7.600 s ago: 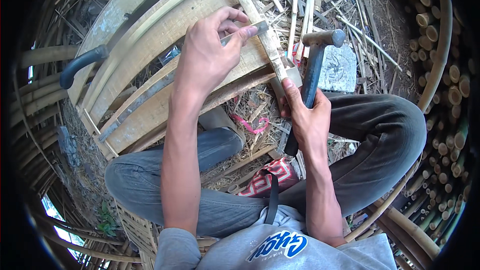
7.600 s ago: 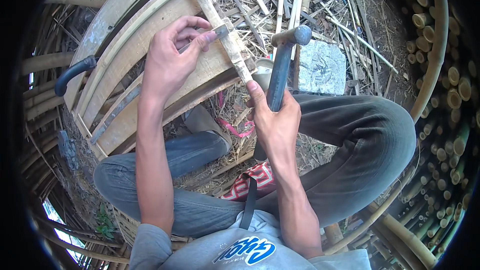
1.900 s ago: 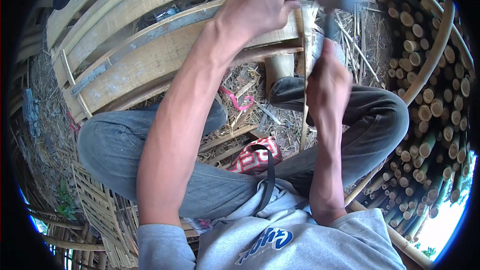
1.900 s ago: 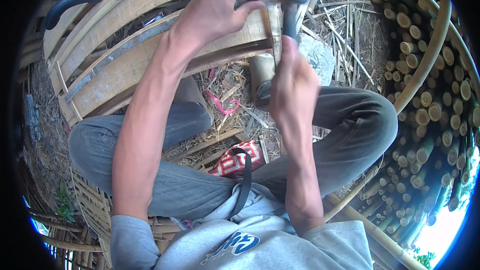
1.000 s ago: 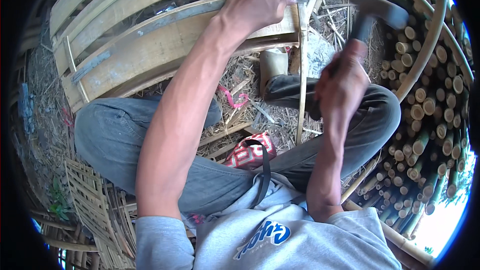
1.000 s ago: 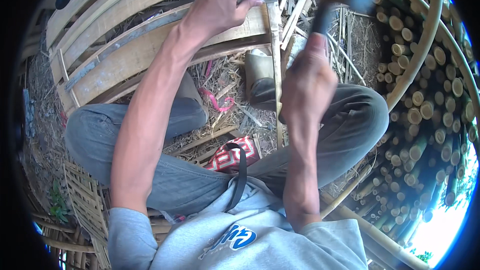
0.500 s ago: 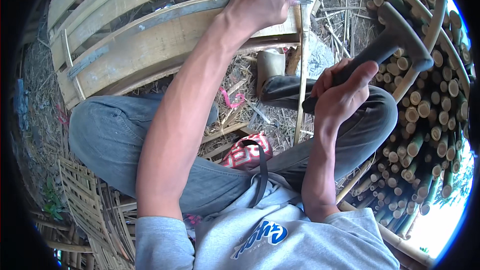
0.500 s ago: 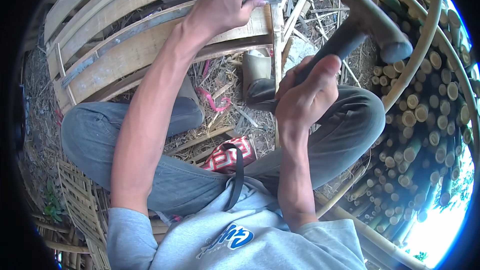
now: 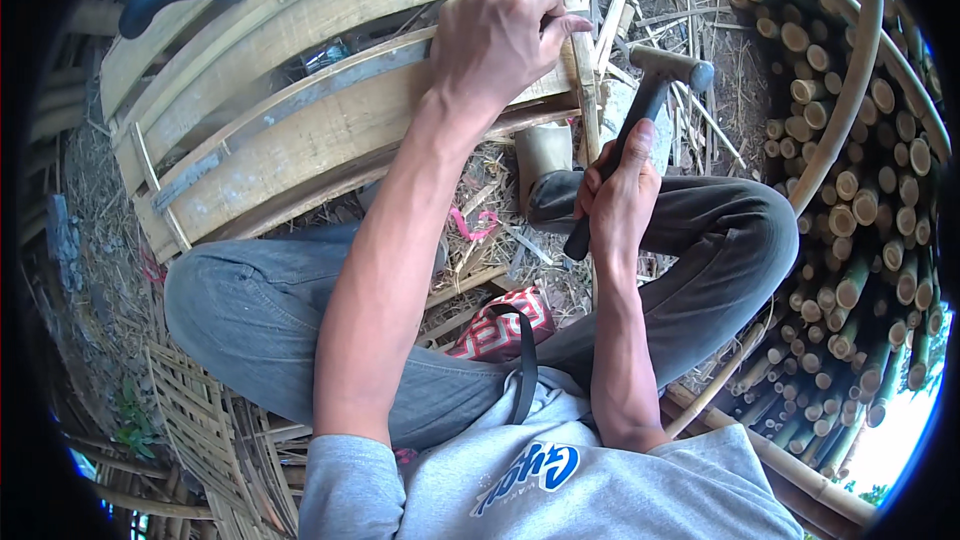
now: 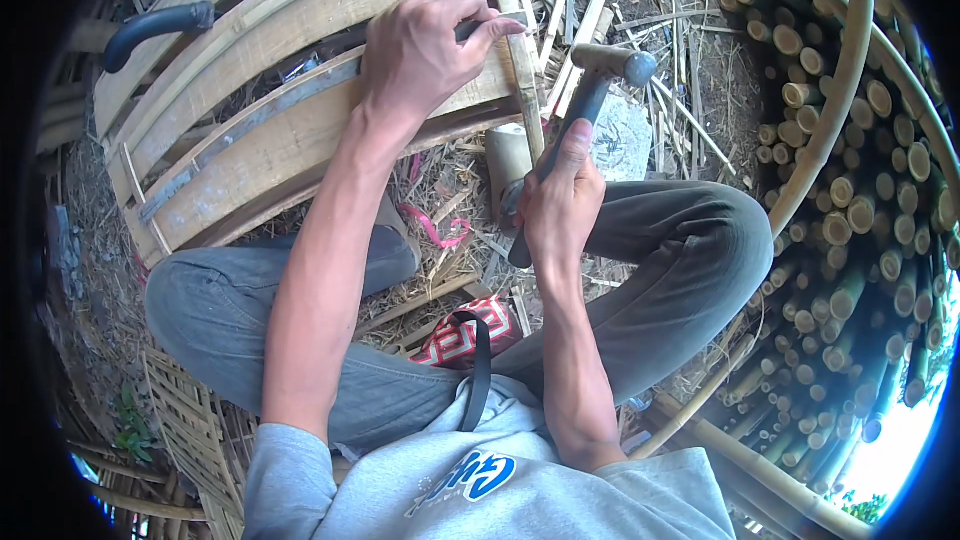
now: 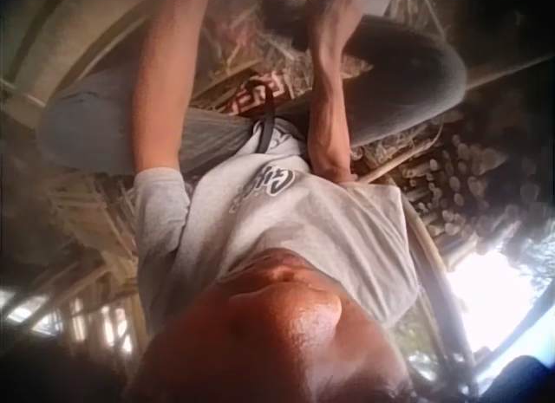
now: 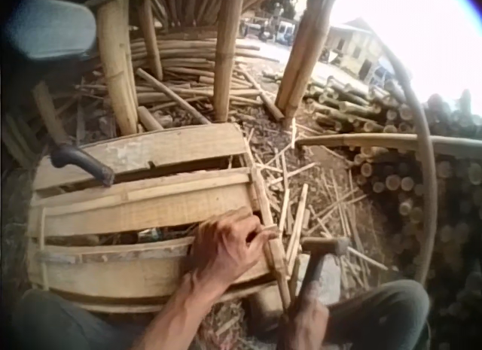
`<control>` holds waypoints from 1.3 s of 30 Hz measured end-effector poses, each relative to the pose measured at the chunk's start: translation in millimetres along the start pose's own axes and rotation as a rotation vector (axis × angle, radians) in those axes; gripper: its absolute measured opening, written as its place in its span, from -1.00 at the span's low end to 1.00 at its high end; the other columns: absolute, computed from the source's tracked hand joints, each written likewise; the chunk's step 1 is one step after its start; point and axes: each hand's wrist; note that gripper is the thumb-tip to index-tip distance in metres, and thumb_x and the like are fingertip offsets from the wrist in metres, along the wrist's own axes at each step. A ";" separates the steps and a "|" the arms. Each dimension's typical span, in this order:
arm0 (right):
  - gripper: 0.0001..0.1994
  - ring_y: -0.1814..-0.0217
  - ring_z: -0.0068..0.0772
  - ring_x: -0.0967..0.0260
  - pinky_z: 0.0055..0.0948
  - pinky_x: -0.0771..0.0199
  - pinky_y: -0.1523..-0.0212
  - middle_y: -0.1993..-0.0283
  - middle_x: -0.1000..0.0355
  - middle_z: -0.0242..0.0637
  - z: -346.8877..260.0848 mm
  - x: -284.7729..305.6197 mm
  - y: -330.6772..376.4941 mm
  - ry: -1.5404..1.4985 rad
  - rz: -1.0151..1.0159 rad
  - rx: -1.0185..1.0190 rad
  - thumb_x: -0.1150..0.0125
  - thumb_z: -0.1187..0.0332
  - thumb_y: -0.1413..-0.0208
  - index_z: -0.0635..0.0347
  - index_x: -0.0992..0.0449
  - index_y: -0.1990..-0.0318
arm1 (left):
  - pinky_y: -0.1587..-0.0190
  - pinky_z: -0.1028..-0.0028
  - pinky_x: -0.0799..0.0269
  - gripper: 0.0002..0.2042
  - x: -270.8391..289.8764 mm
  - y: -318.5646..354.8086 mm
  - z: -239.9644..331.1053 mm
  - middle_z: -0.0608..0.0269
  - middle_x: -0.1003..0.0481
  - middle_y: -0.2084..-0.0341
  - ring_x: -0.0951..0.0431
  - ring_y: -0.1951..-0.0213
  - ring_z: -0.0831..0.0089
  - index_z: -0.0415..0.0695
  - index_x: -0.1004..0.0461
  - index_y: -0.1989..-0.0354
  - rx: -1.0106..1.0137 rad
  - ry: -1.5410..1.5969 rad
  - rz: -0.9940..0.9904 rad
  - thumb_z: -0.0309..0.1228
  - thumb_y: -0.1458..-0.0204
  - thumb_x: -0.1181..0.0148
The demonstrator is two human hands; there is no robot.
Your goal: The person is using a hammer to drive small bamboo pins into a bamboo frame, securing thin bamboo strips to a larger structure. The person handles the hammer and the pins by hand, positioning the pins on the frame before striking them.
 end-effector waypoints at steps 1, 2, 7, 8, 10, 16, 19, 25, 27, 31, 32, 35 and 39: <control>-0.32 0.79 -0.62 -0.06 -0.53 -0.12 0.78 0.72 -0.10 -0.48 -1.7 -0.9 1.1 -0.007 -0.015 -0.019 0.18 -0.35 -0.37 0.10 -0.25 0.51 | 0.45 0.28 -0.47 -0.67 -0.9 0.1 -0.1 0.36 -0.58 0.50 -0.62 0.51 0.26 -0.06 -0.66 0.47 -0.011 -0.008 0.011 -0.03 -0.02 -0.43; -0.32 0.79 -0.61 -0.06 -0.53 -0.13 0.79 0.71 -0.10 -0.49 -3.4 -1.7 1.9 -0.013 -0.029 -0.038 0.18 -0.35 -0.36 0.10 -0.24 0.52 | 0.47 0.29 -0.46 -0.67 -1.8 0.3 -0.2 0.37 -0.58 0.51 -0.61 0.52 0.27 -0.06 -0.65 0.47 -0.022 -0.015 0.023 -0.04 -0.03 -0.42; -0.31 0.78 -0.64 -0.05 -0.53 -0.06 0.78 0.73 -0.10 -0.50 -2.3 -3.4 -0.3 0.007 -0.073 0.017 0.17 -0.37 -0.35 0.10 -0.26 0.53 | 0.58 0.37 -0.40 -0.65 -5.5 1.1 2.8 0.43 -0.56 0.55 -0.54 0.63 0.44 -0.04 -0.61 0.51 -0.001 -0.107 0.013 -0.01 -0.07 -0.38; -0.31 0.78 -0.64 -0.05 -0.53 -0.06 0.78 0.73 -0.10 -0.50 -1.4 -3.3 -0.4 0.004 -0.067 0.011 0.17 -0.37 -0.35 0.10 -0.26 0.53 | 0.58 0.37 -0.40 -0.65 -4.5 0.6 4.6 0.43 -0.56 0.55 -0.54 0.63 0.44 -0.04 -0.61 0.51 -0.003 -0.105 0.004 -0.01 -0.07 -0.38; -0.31 0.78 -0.64 -0.04 -0.53 -0.06 0.77 0.73 -0.09 -0.50 -3.0 -3.9 0.1 0.014 -0.084 -0.018 0.16 -0.37 -0.35 0.10 -0.27 0.52 | 0.54 0.38 -0.43 -0.66 -1.2 0.0 7.7 0.44 -0.58 0.52 -0.59 0.58 0.44 -0.03 -0.62 0.49 0.006 -0.108 -0.025 -0.01 -0.06 -0.39; -0.30 0.78 -0.64 -0.08 -0.54 -0.09 0.77 0.74 -0.10 -0.49 -12.8 0.8 5.1 -0.002 -0.097 -0.041 0.17 -0.37 -0.35 0.10 -0.27 0.55 | 0.37 0.34 -0.54 -0.77 -4.5 -7.4 11.7 0.39 -0.65 0.40 -0.68 0.36 0.34 0.05 -0.71 0.36 -0.141 0.020 0.126 -0.08 -0.03 -0.42; -0.30 0.78 -0.65 -0.05 -0.55 -0.07 0.76 0.74 -0.10 -0.50 -14.0 3.0 6.0 0.028 -0.102 0.024 0.16 -0.35 -0.36 0.12 -0.28 0.54 | 0.31 0.31 -0.57 -0.81 0.9 -7.3 16.3 0.38 -0.66 0.36 -0.68 0.31 0.30 0.08 -0.73 0.33 0.029 0.062 -0.024 -0.11 -0.03 -0.43; -0.35 0.79 -0.69 -0.01 -0.57 0.01 0.77 0.76 -0.09 -0.54 -41.4 2.0 7.5 0.101 -0.122 0.115 0.11 -0.30 -0.38 0.10 -0.29 0.54 | 0.19 0.28 -0.53 -0.89 9.5 -14.4 22.9 0.30 -0.64 0.36 -0.64 0.23 0.22 -0.09 -0.69 0.37 0.161 0.103 -0.071 -0.33 -0.03 -0.41; -0.36 0.80 -0.70 -0.03 -0.58 0.00 0.78 0.76 -0.10 -0.54 -45.9 1.6 7.7 0.090 -0.114 0.174 0.10 -0.27 -0.39 0.09 -0.30 0.54 | 0.18 0.28 -0.53 -0.89 7.9 -14.4 23.0 0.28 -0.64 0.35 -0.64 0.23 0.20 -0.09 -0.69 0.38 0.168 0.123 -0.076 -0.33 -0.04 -0.41; -0.37 0.82 -0.68 -0.01 -0.57 -0.01 0.79 0.78 -0.10 -0.54 -40.9 -2.0 -1.9 0.213 -0.135 0.075 0.09 -0.24 -0.41 0.08 -0.29 0.56 | 0.20 0.26 -0.53 -0.89 8.6 -12.9 21.8 0.28 -0.62 0.39 -0.63 0.24 0.21 -0.09 -0.69 0.39 0.125 0.102 -0.045 -0.33 -0.04 -0.41; -0.37 0.82 -0.68 -0.01 -0.57 -0.01 0.79 0.78 -0.10 -0.54 -41.2 -0.2 -2.1 0.218 -0.137 0.081 0.09 -0.24 -0.41 0.08 -0.29 0.56 | 0.20 0.25 -0.52 -0.88 8.1 -13.2 21.1 0.28 -0.61 0.40 -0.63 0.25 0.21 -0.10 -0.69 0.39 0.101 0.072 -0.025 -0.32 -0.04 -0.41; -0.35 0.82 -0.69 -0.03 -0.57 0.01 0.81 0.77 -0.13 -0.53 -46.2 1.8 5.2 0.149 -0.134 0.199 0.13 -0.28 -0.40 0.08 -0.31 0.55 | 0.22 0.24 -0.52 -0.87 9.2 -12.9 21.8 0.26 -0.60 0.42 -0.63 0.27 0.19 -0.10 -0.70 0.39 0.116 0.113 -0.040 -0.32 -0.04 -0.41; -0.34 0.80 -0.66 -0.07 -0.57 -0.03 0.79 0.76 -0.15 -0.51 -30.4 -3.1 -6.6 0.209 -0.110 0.208 0.13 -0.29 -0.39 0.08 -0.31 0.56 | 0.23 0.25 -0.52 -0.87 11.5 -12.7 20.9 0.25 -0.60 0.41 -0.62 0.27 0.17 -0.10 -0.70 0.38 0.123 0.159 -0.076 -0.32 -0.04 -0.41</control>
Point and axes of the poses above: each hand's wrist, its own y-axis away from the middle knuckle, its own x-axis out of the back of the hand, z = x × y
